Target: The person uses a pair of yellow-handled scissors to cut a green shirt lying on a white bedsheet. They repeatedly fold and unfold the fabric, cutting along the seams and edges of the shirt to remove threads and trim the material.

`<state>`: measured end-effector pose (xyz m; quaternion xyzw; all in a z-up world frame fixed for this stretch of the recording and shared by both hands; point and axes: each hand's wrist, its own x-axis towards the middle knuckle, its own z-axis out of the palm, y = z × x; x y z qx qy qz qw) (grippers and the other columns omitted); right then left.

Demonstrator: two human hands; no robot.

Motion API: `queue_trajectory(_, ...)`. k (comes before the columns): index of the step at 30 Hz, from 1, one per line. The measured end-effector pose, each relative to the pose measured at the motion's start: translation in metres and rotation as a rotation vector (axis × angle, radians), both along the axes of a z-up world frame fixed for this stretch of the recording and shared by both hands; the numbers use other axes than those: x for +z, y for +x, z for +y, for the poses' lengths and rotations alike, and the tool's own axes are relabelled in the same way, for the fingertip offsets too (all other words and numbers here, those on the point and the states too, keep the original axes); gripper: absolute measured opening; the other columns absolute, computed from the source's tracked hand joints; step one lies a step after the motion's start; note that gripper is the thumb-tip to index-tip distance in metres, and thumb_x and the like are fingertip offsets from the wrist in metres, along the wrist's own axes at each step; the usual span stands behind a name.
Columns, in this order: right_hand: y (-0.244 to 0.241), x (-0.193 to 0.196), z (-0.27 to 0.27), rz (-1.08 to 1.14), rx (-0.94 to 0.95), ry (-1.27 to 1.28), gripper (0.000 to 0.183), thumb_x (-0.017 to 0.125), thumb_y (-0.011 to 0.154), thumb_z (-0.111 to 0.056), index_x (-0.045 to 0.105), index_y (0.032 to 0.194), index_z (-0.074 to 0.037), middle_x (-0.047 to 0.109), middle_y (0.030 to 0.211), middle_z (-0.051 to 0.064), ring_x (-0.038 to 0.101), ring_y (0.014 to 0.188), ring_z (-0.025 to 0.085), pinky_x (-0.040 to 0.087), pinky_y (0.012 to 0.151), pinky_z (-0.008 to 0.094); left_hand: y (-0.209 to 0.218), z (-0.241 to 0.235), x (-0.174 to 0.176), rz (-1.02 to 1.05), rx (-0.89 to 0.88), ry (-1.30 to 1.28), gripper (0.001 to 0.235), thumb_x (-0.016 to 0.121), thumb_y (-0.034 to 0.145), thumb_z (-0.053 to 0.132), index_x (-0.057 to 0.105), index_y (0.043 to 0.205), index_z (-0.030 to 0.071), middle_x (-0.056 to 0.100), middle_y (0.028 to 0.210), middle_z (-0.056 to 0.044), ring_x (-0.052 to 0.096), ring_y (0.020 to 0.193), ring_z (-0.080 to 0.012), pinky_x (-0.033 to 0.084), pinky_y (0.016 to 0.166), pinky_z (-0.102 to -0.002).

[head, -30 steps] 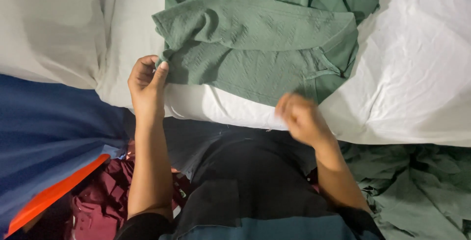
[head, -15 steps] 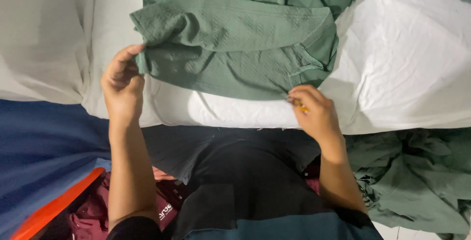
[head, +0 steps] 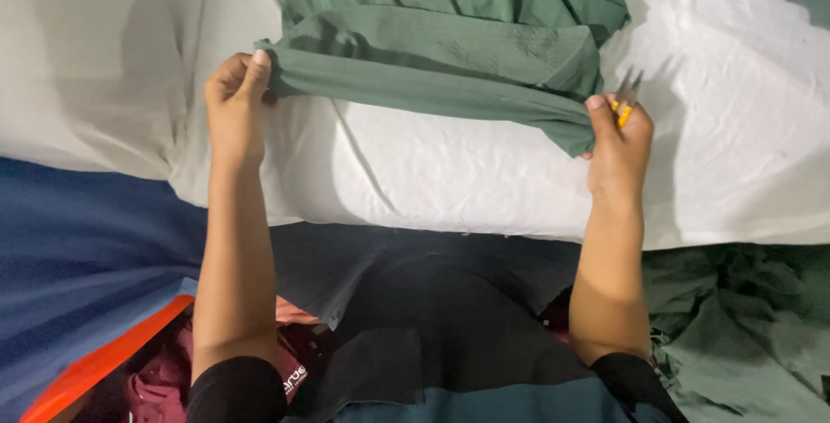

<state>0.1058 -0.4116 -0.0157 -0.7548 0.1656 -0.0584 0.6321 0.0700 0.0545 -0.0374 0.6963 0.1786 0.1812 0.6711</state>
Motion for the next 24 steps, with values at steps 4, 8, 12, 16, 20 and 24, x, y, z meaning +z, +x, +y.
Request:
queue_trajectory(4, 0.004, -0.016, -0.016, -0.059, -0.031, -0.044, 0.008, 0.074, 0.104, -0.017, 0.069, 0.103, -0.011, 0.055, 0.070, -0.003, 0.054, 0.049, 0.008, 0.045, 0.032, 0.023, -0.002, -0.004, 0.000, 0.023, -0.002, -0.061, 0.035, 0.069, 0.109, 0.017, 0.065, 0.076, 0.007, 0.049, 0.061, -0.001, 0.050, 0.053, -0.0085, 0.043, 0.052, -0.021)
queue_trajectory(8, 0.009, -0.018, -0.023, -0.095, -0.045, -0.025, 0.007, 0.074, 0.105, -0.014, 0.070, 0.101, -0.010, 0.054, 0.067, -0.002, 0.054, 0.048, 0.008, 0.045, 0.035, 0.022, -0.011, -0.012, 0.029, 0.013, -0.031, -0.077, 0.037, 0.067, 0.110, 0.016, 0.061, 0.075, 0.008, 0.046, 0.064, 0.001, 0.047, 0.057, -0.0085, 0.041, 0.057, -0.022)
queue_trajectory(12, 0.008, -0.003, -0.023, 0.040, -0.071, -0.127, 0.013, 0.070, 0.100, -0.028, 0.067, 0.097, -0.016, 0.060, 0.085, -0.006, 0.053, 0.071, 0.006, 0.031, 0.039, 0.028, -0.017, -0.017, 0.053, 0.032, -0.176, -0.076, 0.046, 0.061, 0.106, 0.037, 0.041, 0.069, 0.017, 0.033, 0.068, 0.007, 0.036, 0.066, -0.0078, 0.033, 0.063, -0.024)
queue_trajectory(16, 0.005, -0.012, -0.032, -0.034, -0.068, -0.068, 0.013, 0.072, 0.102, -0.022, 0.065, 0.098, -0.012, 0.050, 0.077, -0.005, 0.047, 0.065, 0.007, 0.034, 0.041, 0.029, -0.022, -0.018, 0.055, 0.021, -0.177, -0.082, 0.046, 0.060, 0.106, 0.037, 0.040, 0.069, 0.018, 0.033, 0.067, 0.007, 0.035, 0.064, -0.0073, 0.034, 0.062, -0.025)
queue_trajectory(20, -0.002, -0.008, -0.033, -0.010, -0.079, -0.077, 0.014, 0.072, 0.100, -0.024, 0.065, 0.098, -0.013, 0.051, 0.075, -0.005, 0.048, 0.061, 0.007, 0.034, 0.038, 0.030, -0.026, -0.017, 0.050, -0.016, -0.190, -0.073, 0.046, 0.059, 0.108, 0.032, 0.042, 0.068, 0.016, 0.037, 0.063, 0.003, 0.038, 0.062, -0.0091, 0.031, 0.061, -0.026)
queue_trajectory(24, -0.007, -0.005, -0.035, 0.012, -0.083, -0.103, 0.020, 0.076, 0.097, -0.031, 0.067, 0.099, -0.014, 0.054, 0.079, -0.006, 0.050, 0.068, 0.007, 0.037, 0.038, 0.030, -0.032, -0.020, 0.058, 0.005, -0.194, -0.089, 0.047, 0.057, 0.110, 0.030, 0.038, 0.069, 0.016, 0.032, 0.066, 0.005, 0.035, 0.064, -0.0093, 0.033, 0.063, -0.025)
